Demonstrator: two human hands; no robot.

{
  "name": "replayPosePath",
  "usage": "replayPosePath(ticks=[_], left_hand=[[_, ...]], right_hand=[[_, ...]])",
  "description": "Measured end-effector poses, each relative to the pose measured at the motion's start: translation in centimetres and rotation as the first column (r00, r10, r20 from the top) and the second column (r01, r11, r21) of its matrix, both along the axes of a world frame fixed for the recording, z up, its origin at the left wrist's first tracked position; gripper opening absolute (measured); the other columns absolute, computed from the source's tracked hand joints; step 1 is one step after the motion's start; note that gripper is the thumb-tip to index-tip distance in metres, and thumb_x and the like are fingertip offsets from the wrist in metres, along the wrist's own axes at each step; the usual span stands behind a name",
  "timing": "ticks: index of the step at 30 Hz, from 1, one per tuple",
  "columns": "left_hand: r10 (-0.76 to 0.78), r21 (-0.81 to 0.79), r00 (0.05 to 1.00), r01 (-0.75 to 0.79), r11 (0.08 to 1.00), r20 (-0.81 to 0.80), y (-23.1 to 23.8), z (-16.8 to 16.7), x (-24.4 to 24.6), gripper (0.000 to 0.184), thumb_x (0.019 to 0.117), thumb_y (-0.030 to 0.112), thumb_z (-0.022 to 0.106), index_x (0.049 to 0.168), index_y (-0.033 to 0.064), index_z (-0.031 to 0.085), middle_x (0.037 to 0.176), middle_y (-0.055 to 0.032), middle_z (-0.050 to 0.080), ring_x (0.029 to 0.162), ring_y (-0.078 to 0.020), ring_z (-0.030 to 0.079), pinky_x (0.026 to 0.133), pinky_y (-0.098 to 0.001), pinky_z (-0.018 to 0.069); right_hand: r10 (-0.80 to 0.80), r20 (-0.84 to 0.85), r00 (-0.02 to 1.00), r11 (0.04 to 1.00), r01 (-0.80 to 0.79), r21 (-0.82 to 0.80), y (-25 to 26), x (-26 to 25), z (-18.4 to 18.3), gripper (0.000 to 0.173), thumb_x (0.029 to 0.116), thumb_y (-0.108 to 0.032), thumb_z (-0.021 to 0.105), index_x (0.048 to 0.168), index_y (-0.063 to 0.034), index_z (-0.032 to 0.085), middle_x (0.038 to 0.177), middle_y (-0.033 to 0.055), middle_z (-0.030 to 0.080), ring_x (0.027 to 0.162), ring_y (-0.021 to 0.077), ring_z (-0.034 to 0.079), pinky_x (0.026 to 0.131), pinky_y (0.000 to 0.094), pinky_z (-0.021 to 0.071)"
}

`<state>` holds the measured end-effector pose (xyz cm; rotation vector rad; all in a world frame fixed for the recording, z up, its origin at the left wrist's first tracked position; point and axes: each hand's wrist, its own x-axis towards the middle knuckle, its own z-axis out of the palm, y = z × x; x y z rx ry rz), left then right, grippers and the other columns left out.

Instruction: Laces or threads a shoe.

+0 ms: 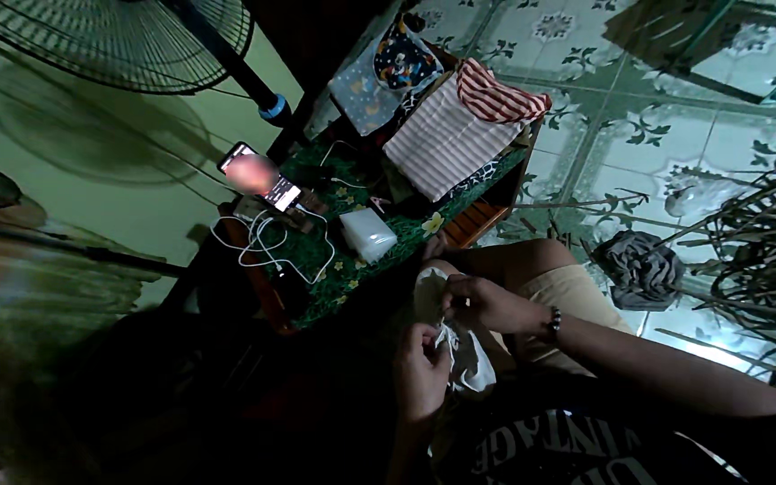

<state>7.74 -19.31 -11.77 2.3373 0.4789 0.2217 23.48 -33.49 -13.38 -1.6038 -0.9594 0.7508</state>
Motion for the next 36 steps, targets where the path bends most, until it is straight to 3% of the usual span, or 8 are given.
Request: replayPosePath(ticks=[5, 9, 18, 21, 25, 30, 33, 36], left_hand=[[0.013, -0.14, 0.996, -0.001, 0.99, 0.088, 0.6, -0.7, -0.2, 0.019, 0.0848, 0.005, 0.07, 0.103, 0.0, 0.068, 0.086, -0.0064, 0.067, 0.071, -0.0073, 0.064, 0.063, -0.0228, 0.0556], [-0.049, -0.125, 0.992, 0.064, 0.99, 0.116, 1.2, 0.2, 0.0, 0.019, 0.0862, 0.005, 0.069, 0.104, 0.0007, 0.071, 0.087, -0.0051, 0.068, 0.073, -0.0052, 0.064, 0.065, -0.0204, 0.0553], [-0.354, -0.002, 0.93, 0.356, 0.934, 0.103, 3.3, 2.3, 1.1, 0.012, 0.0868, 0.004, 0.069, 0.097, 0.0064, 0.075, 0.096, -0.0023, 0.07, 0.09, -0.0054, 0.066, 0.081, -0.0207, 0.0571], [-0.381, 0.001, 0.923, 0.382, 0.924, 0.059, 3.5, 2.2, 1.4, 0.013, 0.0888, 0.006, 0.068, 0.1, 0.007, 0.074, 0.098, -0.0022, 0.069, 0.091, -0.0056, 0.066, 0.083, -0.0209, 0.0568], [-0.342, 0.02, 0.94, 0.342, 0.94, 0.007, 3.8, 1.1, 1.1, 0.016, 0.0895, 0.004, 0.068, 0.104, 0.006, 0.073, 0.101, -0.0049, 0.069, 0.093, -0.009, 0.066, 0.085, -0.0243, 0.0566], [-0.329, -0.02, 0.943, 0.331, 0.943, 0.054, 3.9, 0.1, 0.8, 0.016, 0.0894, 0.004, 0.068, 0.104, 0.005, 0.072, 0.101, -0.0054, 0.07, 0.095, -0.0098, 0.066, 0.087, -0.026, 0.0568], [-0.33, -0.04, 0.941, 0.333, 0.942, 0.069, 4.1, -0.2, 0.8, 0.015, 0.0888, 0.003, 0.068, 0.103, 0.0038, 0.073, 0.1, -0.0061, 0.071, 0.095, -0.0103, 0.067, 0.087, -0.0264, 0.0571], [-0.329, -0.051, 0.938, 0.336, 0.941, 0.109, 4.3, -0.4, 0.7, 0.012, 0.0885, 0.003, 0.069, 0.1, 0.0029, 0.073, 0.098, -0.0059, 0.071, 0.093, -0.0099, 0.068, 0.086, -0.0261, 0.0577]], right_hand=[[0.07, -0.405, 0.911, 0.989, -0.011, 0.148, -0.9, 0.6, -0.7, 0.012, 0.1033, -0.014, 0.056, 0.102, -0.0044, 0.063, 0.083, -0.0022, 0.062, 0.069, 0.0038, 0.057, 0.064, 0.0204, 0.0491], [0.062, -0.515, 0.855, 0.98, 0.045, 0.194, -1.6, 0.4, -0.8, 0.012, 0.1028, -0.015, 0.056, 0.1, -0.0069, 0.064, 0.088, -0.0018, 0.069, 0.069, 0.0028, 0.061, 0.063, 0.019, 0.0509], [0.027, 0.14, 0.99, 0.998, -0.019, -0.058, -2.8, -1.0, 2.0, 0.018, 0.0957, -0.018, 0.069, 0.099, -0.0016, 0.073, 0.085, 0.008, 0.07, 0.076, 0.0128, 0.065, 0.074, 0.0351, 0.0561], [-0.025, -0.164, 0.986, 0.999, 0.03, 0.026, -3.3, -0.9, 2.2, 0.014, 0.0998, -0.014, 0.064, 0.098, -0.0008, 0.068, 0.082, 0.0009, 0.067, 0.069, 0.0044, 0.061, 0.066, 0.0223, 0.0535], [0.057, -0.694, 0.718, 0.953, 0.169, 0.253, -4.6, -0.3, 1.1, 0.016, 0.1021, -0.019, 0.05, 0.097, -0.0123, 0.064, 0.093, 0.0046, 0.074, 0.061, 0.0042, 0.062, 0.055, 0.0191, 0.0495], [0.229, -0.8, 0.554, 0.853, 0.282, 0.44, -5.3, -0.2, -1.1, 0.018, 0.0953, -0.021, 0.064, 0.113, -0.0239, 0.065, 0.099, 0.0024, 0.071, 0.065, 0.0022, 0.059, 0.057, 0.016, 0.0485], [0.029, -0.705, 0.709, 0.939, 0.221, 0.262, -5.5, 0.2, 0.1, 0.026, 0.0909, -0.016, 0.069, 0.117, -0.0197, 0.064, 0.081, -0.004, 0.061, 0.06, 0.0024, 0.055, 0.054, 0.0177, 0.0491], [-0.121, -0.181, 0.976, 0.99, 0.105, -0.096, -5.9, 1.3, 0.9, 0.026, 0.0892, -0.015, 0.078, 0.113, -0.0062, 0.071, 0.078, -0.0002, 0.063, 0.062, 0.0042, 0.053, 0.058, 0.0219, 0.0477]])
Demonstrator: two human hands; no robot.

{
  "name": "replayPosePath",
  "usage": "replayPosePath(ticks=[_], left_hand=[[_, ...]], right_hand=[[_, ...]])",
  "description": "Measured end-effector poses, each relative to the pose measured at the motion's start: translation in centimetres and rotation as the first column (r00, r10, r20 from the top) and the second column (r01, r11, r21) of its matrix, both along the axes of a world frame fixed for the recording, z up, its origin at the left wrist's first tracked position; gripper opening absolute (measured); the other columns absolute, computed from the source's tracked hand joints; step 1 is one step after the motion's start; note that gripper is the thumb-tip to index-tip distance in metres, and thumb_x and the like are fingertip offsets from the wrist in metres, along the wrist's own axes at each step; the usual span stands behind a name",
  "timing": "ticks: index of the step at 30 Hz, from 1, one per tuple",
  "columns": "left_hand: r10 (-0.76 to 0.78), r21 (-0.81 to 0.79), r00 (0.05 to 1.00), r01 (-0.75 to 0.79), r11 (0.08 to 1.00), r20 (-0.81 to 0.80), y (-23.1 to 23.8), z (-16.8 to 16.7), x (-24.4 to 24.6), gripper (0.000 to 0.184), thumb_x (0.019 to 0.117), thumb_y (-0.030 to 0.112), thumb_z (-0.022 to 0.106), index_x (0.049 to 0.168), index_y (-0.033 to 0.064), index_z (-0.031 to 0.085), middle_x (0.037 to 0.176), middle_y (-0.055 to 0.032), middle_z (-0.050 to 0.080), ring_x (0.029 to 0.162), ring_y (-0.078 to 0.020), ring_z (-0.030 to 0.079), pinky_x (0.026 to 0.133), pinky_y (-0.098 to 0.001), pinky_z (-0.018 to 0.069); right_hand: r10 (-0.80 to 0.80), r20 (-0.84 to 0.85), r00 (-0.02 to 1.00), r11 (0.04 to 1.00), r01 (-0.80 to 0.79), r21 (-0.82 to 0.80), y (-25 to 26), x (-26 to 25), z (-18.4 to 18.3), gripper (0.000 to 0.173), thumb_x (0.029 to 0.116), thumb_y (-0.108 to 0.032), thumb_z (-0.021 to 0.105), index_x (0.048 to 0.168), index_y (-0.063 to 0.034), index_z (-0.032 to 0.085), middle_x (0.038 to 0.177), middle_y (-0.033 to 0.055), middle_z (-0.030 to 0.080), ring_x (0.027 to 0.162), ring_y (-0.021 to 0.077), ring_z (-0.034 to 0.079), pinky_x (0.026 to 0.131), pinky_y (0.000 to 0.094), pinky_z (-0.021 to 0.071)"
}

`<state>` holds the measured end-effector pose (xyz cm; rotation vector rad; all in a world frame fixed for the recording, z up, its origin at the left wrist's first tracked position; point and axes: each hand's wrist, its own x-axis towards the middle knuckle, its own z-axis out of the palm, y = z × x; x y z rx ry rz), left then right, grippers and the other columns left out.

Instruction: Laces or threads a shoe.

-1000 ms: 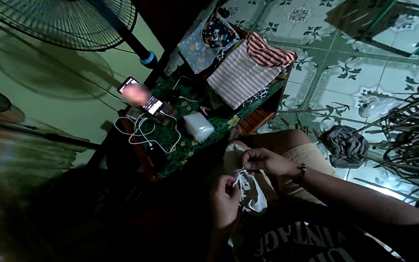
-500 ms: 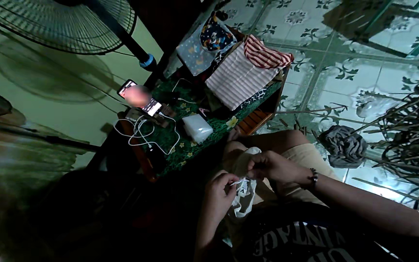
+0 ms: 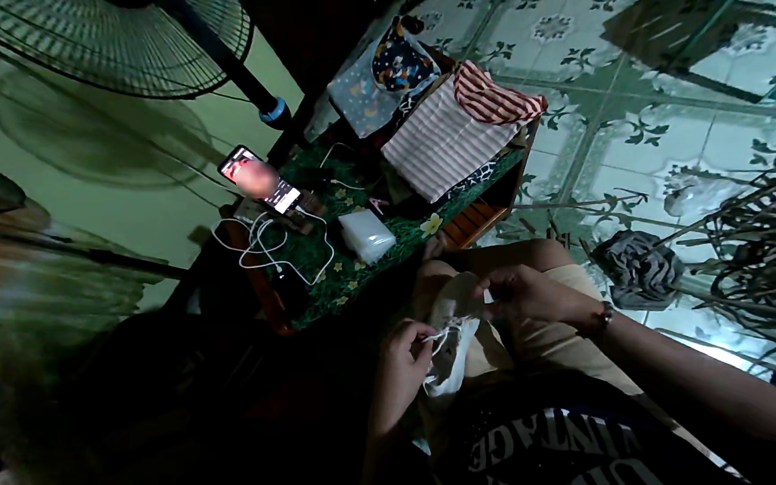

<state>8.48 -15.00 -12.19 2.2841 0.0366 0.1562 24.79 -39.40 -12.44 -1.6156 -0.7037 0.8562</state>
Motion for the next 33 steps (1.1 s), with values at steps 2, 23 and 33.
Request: replayPosePath(ticks=[2, 23, 33], left_hand=[[0.0, -0.009, 1.0, 0.0, 1.0, 0.002, -0.1, -0.1, -0.1, 0.011, 0.089, 0.004, 0.069, 0.099, 0.0033, 0.073, 0.098, -0.0051, 0.071, 0.094, -0.01, 0.068, 0.087, -0.0274, 0.0579], [0.014, -0.048, 1.0, -0.012, 0.999, 0.025, -0.2, -0.7, -0.1, 0.009, 0.0895, 0.004, 0.069, 0.098, 0.0038, 0.073, 0.097, -0.0041, 0.071, 0.093, -0.0085, 0.067, 0.086, -0.025, 0.0578], [0.001, -0.062, 0.999, 0.002, 0.998, 0.042, -0.8, -0.3, 0.3, 0.008, 0.0909, 0.005, 0.068, 0.097, 0.0036, 0.073, 0.099, -0.0053, 0.071, 0.095, -0.0093, 0.068, 0.088, -0.0256, 0.0576]], right_hand=[[0.054, 0.2, 0.978, 0.986, -0.021, -0.165, -0.1, 0.2, -0.1, 0.017, 0.0939, -0.021, 0.074, 0.103, -0.0055, 0.075, 0.079, 0.0029, 0.066, 0.067, 0.0087, 0.055, 0.067, 0.0309, 0.0503], [-0.33, -0.326, 0.886, 0.726, 0.459, 0.513, -2.3, -0.3, -2.4, 0.044, 0.0977, -0.048, 0.057, 0.119, -0.0123, 0.072, 0.155, -0.0001, 0.05, 0.134, 0.0149, 0.053, 0.105, 0.0351, 0.0501], [-0.499, 0.651, 0.572, 0.838, 0.509, 0.195, -3.4, -0.9, -4.7, 0.03, 0.0988, -0.027, 0.06, 0.123, -0.0202, 0.075, 0.17, 0.0125, 0.021, 0.158, 0.0403, 0.004, 0.124, 0.0683, 0.0078]])
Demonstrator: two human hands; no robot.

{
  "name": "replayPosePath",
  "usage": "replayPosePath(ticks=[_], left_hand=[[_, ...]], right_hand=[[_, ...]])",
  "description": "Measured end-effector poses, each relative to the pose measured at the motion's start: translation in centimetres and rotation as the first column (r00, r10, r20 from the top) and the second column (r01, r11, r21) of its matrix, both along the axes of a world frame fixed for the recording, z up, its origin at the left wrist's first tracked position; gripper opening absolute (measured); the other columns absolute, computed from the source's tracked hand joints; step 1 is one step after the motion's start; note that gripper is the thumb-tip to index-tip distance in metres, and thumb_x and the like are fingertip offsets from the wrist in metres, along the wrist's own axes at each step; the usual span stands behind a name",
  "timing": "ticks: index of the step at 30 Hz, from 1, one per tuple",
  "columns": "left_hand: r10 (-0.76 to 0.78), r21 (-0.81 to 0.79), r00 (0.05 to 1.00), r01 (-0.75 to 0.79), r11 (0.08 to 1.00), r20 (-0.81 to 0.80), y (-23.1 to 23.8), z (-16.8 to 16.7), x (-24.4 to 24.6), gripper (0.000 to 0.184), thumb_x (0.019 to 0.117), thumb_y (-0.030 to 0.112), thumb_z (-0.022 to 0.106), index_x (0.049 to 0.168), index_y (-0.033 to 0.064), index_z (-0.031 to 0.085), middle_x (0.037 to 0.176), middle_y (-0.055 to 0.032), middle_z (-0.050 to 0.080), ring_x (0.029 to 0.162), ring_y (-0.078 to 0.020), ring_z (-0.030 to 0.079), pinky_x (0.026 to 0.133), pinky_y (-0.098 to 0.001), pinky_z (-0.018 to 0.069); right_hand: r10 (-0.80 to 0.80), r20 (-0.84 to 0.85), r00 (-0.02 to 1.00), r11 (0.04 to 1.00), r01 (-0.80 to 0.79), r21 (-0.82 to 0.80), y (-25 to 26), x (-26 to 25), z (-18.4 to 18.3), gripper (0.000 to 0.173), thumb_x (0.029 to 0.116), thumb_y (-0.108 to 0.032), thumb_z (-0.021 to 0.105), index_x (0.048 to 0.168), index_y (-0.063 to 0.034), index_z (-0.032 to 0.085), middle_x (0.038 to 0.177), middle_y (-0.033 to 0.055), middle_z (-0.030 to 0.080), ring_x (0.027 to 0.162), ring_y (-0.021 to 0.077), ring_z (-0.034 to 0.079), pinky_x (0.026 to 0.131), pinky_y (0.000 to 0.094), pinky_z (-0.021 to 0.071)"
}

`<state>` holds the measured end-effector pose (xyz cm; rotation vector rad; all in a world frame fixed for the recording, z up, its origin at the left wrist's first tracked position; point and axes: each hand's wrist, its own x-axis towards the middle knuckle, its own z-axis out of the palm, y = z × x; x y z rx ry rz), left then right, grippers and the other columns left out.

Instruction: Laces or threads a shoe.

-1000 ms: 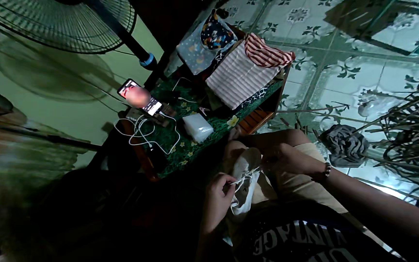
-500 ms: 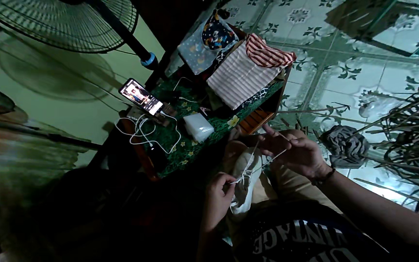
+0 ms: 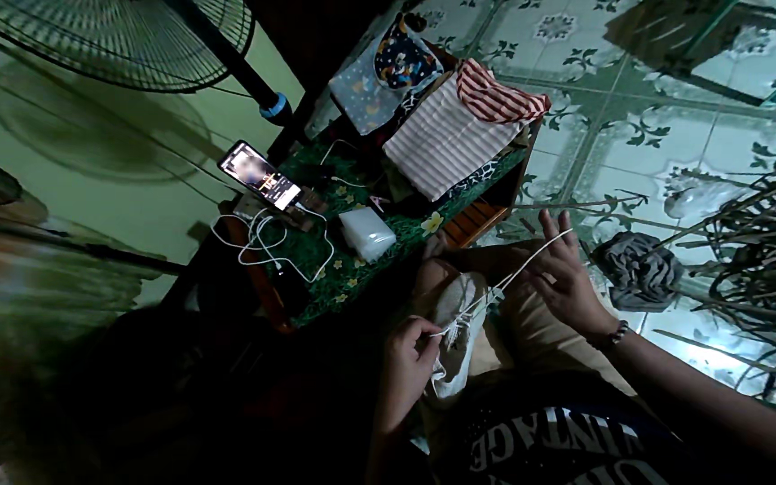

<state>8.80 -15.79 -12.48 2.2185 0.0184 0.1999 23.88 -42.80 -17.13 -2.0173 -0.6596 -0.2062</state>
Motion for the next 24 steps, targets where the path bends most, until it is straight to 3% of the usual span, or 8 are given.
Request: replayPosePath(ticks=[4, 6, 9, 11, 14, 16, 18, 24], left_hand=[[-0.008, -0.002, 1.0, 0.008, 1.0, 0.012, -0.2, 0.0, 0.1, 0.008, 0.0911, 0.004, 0.067, 0.096, 0.0026, 0.073, 0.098, -0.0056, 0.071, 0.096, -0.0098, 0.067, 0.088, -0.0259, 0.0571], [-0.01, -0.005, 1.0, 0.01, 1.0, 0.021, -0.1, -0.2, 0.1, 0.007, 0.09, 0.004, 0.067, 0.095, 0.0027, 0.073, 0.097, -0.0054, 0.071, 0.094, -0.0096, 0.067, 0.087, -0.0255, 0.0573], [-0.009, -0.007, 1.0, 0.009, 1.0, 0.02, 0.0, -0.4, 0.1, 0.008, 0.0882, 0.003, 0.066, 0.094, 0.0038, 0.072, 0.096, -0.0043, 0.069, 0.093, -0.009, 0.066, 0.085, -0.0252, 0.0571], [0.013, -0.008, 1.0, -0.013, 1.0, 0.027, -0.2, -0.5, 0.1, 0.009, 0.0878, 0.004, 0.066, 0.094, 0.0044, 0.072, 0.095, -0.0033, 0.069, 0.092, -0.0086, 0.066, 0.084, -0.0252, 0.057], [0.041, -0.029, 0.998, -0.039, 0.999, 0.054, -0.4, -0.6, 0.1, 0.008, 0.0888, 0.005, 0.066, 0.094, 0.0036, 0.072, 0.095, -0.0038, 0.069, 0.092, -0.0089, 0.066, 0.084, -0.0255, 0.057], [0.05, -0.05, 0.995, -0.046, 0.998, 0.083, -0.5, -0.7, 0.1, 0.007, 0.0888, 0.004, 0.066, 0.094, 0.0028, 0.071, 0.095, -0.0045, 0.069, 0.092, -0.0095, 0.066, 0.084, -0.0258, 0.0573], [0.06, -0.068, 0.994, -0.053, 0.996, 0.096, -0.6, -0.7, 0.0, 0.007, 0.0885, 0.003, 0.067, 0.094, 0.0021, 0.071, 0.094, -0.0049, 0.069, 0.092, -0.01, 0.066, 0.084, -0.0259, 0.0575], [0.065, -0.103, 0.991, -0.053, 0.993, 0.113, -0.7, -0.8, 0.1, 0.007, 0.088, 0.002, 0.068, 0.093, 0.0016, 0.072, 0.094, -0.0055, 0.069, 0.092, -0.0105, 0.067, 0.085, -0.0268, 0.0582]], right_hand=[[-0.008, 0.017, 1.0, 0.999, 0.008, -0.037, 0.7, 0.3, 0.5, 0.051, 0.0985, -0.028, 0.061, 0.148, -0.0182, 0.057, 0.171, 0.02, 0.009, 0.157, 0.0428, 0.0, 0.123, 0.07, 0.0058], [0.16, -0.247, 0.956, 0.975, -0.114, 0.189, 1.0, 0.2, 2.2, 0.067, 0.093, -0.017, 0.057, 0.158, -0.0151, 0.042, 0.173, 0.009, 0.004, 0.158, 0.0251, 0.014, 0.123, 0.0483, 0.031], [0.522, -0.454, 0.722, 0.666, -0.013, 0.746, 1.4, 0.2, 4.1, 0.054, 0.096, -0.022, 0.045, 0.15, -0.017, 0.051, 0.154, 0.0031, 0.051, 0.136, 0.0221, 0.053, 0.105, 0.045, 0.0513], [0.661, -0.488, 0.57, 0.493, 0.16, 0.855, 0.9, 0.9, 4.4, 0.036, 0.0955, -0.039, 0.046, 0.107, -0.0216, 0.075, 0.106, 0.0042, 0.075, 0.103, 0.0217, 0.071, 0.091, 0.0434, 0.0574], [0.52, -0.687, 0.507, 0.695, 0.217, 0.686, -0.3, 2.2, 3.8, 0.048, 0.1061, -0.041, 0.032, 0.08, -0.015, 0.062, 0.068, 0.0001, 0.063, 0.069, 0.0158, 0.066, 0.075, 0.0383, 0.0598], [0.156, -0.763, 0.628, 0.961, 0.083, 0.265, -0.9, 2.9, 3.2, 0.028, 0.1085, -0.023, 0.048, 0.103, -0.0032, 0.067, 0.083, 0.007, 0.067, 0.076, 0.0169, 0.067, 0.076, 0.0375, 0.0597], [-0.045, -0.564, 0.824, 0.988, -0.047, -0.148, -0.6, 3.1, 2.6, 0.028, 0.0948, -0.018, 0.073, 0.119, -0.0036, 0.069, 0.108, 0.0143, 0.071, 0.099, 0.0279, 0.069, 0.091, 0.0525, 0.0566], [0.391, -0.18, 0.903, 0.912, -0.407, -0.057, 4.3, 0.6, 3.3, 0.021, 0.088, -0.017, 0.078, 0.109, -0.0128, 0.078, 0.119, 0.0091, 0.068, 0.12, 0.0263, 0.059, 0.103, 0.0476, 0.0508]])
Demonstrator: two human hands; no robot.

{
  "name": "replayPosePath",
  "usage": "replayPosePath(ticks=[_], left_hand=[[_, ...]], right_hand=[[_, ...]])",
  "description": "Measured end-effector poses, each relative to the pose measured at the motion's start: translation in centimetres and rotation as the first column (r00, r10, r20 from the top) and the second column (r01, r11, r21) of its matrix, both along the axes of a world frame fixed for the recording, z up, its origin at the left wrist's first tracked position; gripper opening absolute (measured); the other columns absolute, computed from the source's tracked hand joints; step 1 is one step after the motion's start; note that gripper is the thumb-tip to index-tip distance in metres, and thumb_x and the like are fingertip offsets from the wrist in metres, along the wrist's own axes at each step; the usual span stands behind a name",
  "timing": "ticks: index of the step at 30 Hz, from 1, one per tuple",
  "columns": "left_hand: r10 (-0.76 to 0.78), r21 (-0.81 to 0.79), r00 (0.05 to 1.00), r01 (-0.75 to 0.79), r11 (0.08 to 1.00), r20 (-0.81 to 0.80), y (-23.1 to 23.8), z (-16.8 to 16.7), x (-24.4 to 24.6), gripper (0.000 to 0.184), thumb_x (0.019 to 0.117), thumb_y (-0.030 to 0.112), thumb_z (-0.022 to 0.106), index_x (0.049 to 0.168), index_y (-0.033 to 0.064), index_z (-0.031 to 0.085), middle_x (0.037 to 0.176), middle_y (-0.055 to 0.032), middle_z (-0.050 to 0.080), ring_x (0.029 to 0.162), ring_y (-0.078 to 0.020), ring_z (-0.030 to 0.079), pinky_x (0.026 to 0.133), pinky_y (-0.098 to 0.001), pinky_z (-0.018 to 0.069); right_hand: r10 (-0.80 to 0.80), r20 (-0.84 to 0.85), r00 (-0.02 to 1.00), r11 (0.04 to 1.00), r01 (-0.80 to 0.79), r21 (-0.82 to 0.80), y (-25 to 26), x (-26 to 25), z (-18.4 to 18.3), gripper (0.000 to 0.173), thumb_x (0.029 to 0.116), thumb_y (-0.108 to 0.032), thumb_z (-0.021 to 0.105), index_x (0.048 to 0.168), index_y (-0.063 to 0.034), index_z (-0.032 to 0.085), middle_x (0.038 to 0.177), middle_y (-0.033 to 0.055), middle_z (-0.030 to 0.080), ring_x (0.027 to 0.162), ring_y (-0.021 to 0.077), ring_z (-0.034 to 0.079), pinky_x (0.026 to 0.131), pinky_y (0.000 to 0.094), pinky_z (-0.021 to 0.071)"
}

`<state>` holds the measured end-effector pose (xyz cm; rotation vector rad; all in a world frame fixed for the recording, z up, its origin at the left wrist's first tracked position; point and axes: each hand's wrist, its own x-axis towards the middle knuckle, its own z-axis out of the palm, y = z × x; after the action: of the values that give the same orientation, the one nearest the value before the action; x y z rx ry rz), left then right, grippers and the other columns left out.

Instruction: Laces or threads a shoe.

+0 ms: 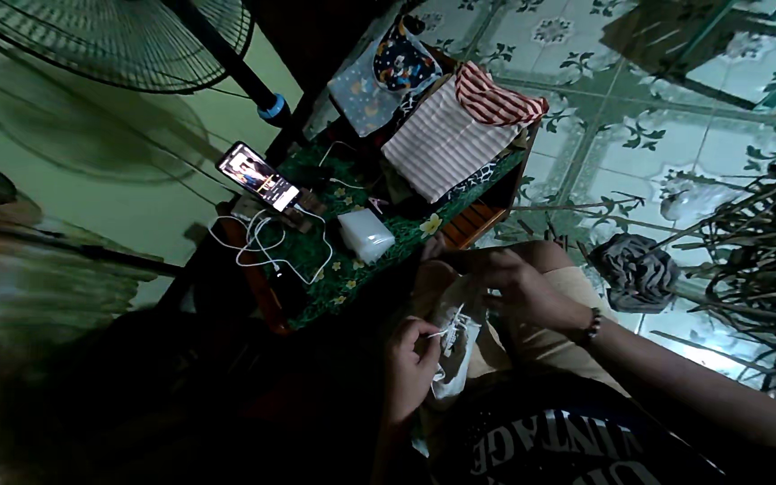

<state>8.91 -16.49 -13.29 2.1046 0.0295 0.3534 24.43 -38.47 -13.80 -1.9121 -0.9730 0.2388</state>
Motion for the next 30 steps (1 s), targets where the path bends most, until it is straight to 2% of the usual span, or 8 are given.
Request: replayPosePath(ticks=[4, 8, 10, 14, 18, 24, 27, 30], left_hand=[[0.009, 0.013, 1.0, -0.009, 1.0, 0.014, 0.1, 0.0, -0.2, 0.006, 0.0875, 0.003, 0.069, 0.092, 0.0017, 0.072, 0.094, -0.0053, 0.07, 0.093, -0.0103, 0.067, 0.086, -0.0264, 0.058], [0.015, 0.002, 0.999, -0.015, 1.0, 0.028, 0.2, -0.4, -0.5, 0.006, 0.0873, 0.002, 0.069, 0.091, 0.0006, 0.073, 0.093, -0.006, 0.07, 0.093, -0.0102, 0.067, 0.086, -0.0257, 0.0575], [0.015, -0.001, 0.999, -0.015, 1.0, 0.036, 0.3, -0.5, -0.6, 0.005, 0.0862, 0.001, 0.069, 0.09, 0.0001, 0.073, 0.093, -0.0063, 0.07, 0.093, -0.01, 0.067, 0.087, -0.0252, 0.0574], [0.01, -0.011, 0.999, -0.009, 1.0, 0.053, 0.5, -0.7, -0.5, 0.005, 0.0859, 0.0, 0.069, 0.089, 0.0, 0.072, 0.093, -0.006, 0.07, 0.094, -0.0098, 0.067, 0.087, -0.0249, 0.0574], [0.024, -0.023, 0.998, -0.022, 0.999, 0.053, 0.5, -0.4, -0.6, 0.007, 0.0872, 0.002, 0.072, 0.094, 0.0012, 0.074, 0.096, -0.0055, 0.072, 0.095, -0.0103, 0.068, 0.089, -0.026, 0.0581], [-0.083, 0.086, 0.996, 0.082, 0.993, 0.009, 0.0, 1.0, 0.0, 0.021, 0.0845, 0.002, 0.068, 0.105, 0.0038, 0.075, 0.112, -0.01, 0.067, 0.108, -0.0146, 0.064, 0.092, -0.0284, 0.0572], [-0.067, 0.224, 0.997, 0.076, 0.972, -0.048, -0.4, 1.3, 0.4, 0.014, 0.0872, 0.01, 0.07, 0.099, 0.0112, 0.077, 0.112, -0.0064, 0.066, 0.108, -0.0136, 0.062, 0.092, -0.0285, 0.055], [-0.058, 0.287, 0.994, 0.082, 0.954, -0.091, -0.5, 1.7, 0.7, 0.007, 0.0876, 0.019, 0.073, 0.091, 0.0143, 0.078, 0.115, -0.0064, 0.066, 0.113, -0.0167, 0.06, 0.096, -0.0331, 0.053]], right_hand=[[0.206, 0.14, 0.969, 0.978, -0.198, -0.071, 3.3, -0.9, 0.3, 0.014, 0.091, -0.025, 0.075, 0.1, -0.016, 0.079, 0.119, 0.0098, 0.067, 0.117, 0.0302, 0.058, 0.096, 0.0511, 0.0507], [0.249, 0.053, 0.967, 0.968, -0.249, -0.013, 4.0, -0.3, 0.1, 0.012, 0.0916, -0.02, 0.072, 0.092, -0.0106, 0.079, 0.109, 0.0094, 0.07, 0.111, 0.0274, 0.061, 0.093, 0.0497, 0.051], [0.191, -0.114, 0.975, 0.978, -0.179, 0.106, 3.8, -0.1, 0.7, 0.01, 0.0931, -0.013, 0.071, 0.091, -0.0048, 0.077, 0.103, 0.0083, 0.07, 0.103, 0.0184, 0.063, 0.092, 0.0378, 0.054], [0.01, -0.465, 0.885, 0.952, 0.134, 0.276, 2.3, 1.1, 1.6, 0.006, 0.0973, -0.007, 0.067, 0.099, -0.0038, 0.072, 0.089, 0.0027, 0.07, 0.071, 0.0077, 0.062, 0.064, 0.0251, 0.0541], [-0.255, -0.517, 0.817, 0.94, 0.335, 0.065, -0.4, 2.0, 1.7, 0.009, 0.1013, -0.014, 0.064, 0.102, -0.0059, 0.069, 0.082, 0.0025, 0.066, 0.067, 0.0088, 0.058, 0.061, 0.0266, 0.0506], [-0.401, -0.174, 0.899, 0.907, 0.363, -0.212, -2.7, 2.6, -2.1, 0.033, 0.0901, -0.013, 0.077, 0.121, -0.0025, 0.069, 0.115, 0.0189, 0.067, 0.097, 0.0315, 0.068, 0.087, 0.0541, 0.057], [-0.333, -0.19, 0.924, 0.942, 0.318, -0.104, -2.2, 1.2, -2.0, 0.035, 0.0881, -0.012, 0.079, 0.119, 0.0002, 0.068, 0.118, 0.0192, 0.065, 0.106, 0.0303, 0.065, 0.092, 0.0495, 0.056], [-0.192, -0.281, 0.941, 0.98, 0.197, -0.008, -1.0, -0.9, -1.2, 0.018, 0.0903, -0.015, 0.075, 0.104, -0.0032, 0.074, 0.112, 0.0139, 0.065, 0.109, 0.0251, 0.062, 0.094, 0.0437, 0.055]])
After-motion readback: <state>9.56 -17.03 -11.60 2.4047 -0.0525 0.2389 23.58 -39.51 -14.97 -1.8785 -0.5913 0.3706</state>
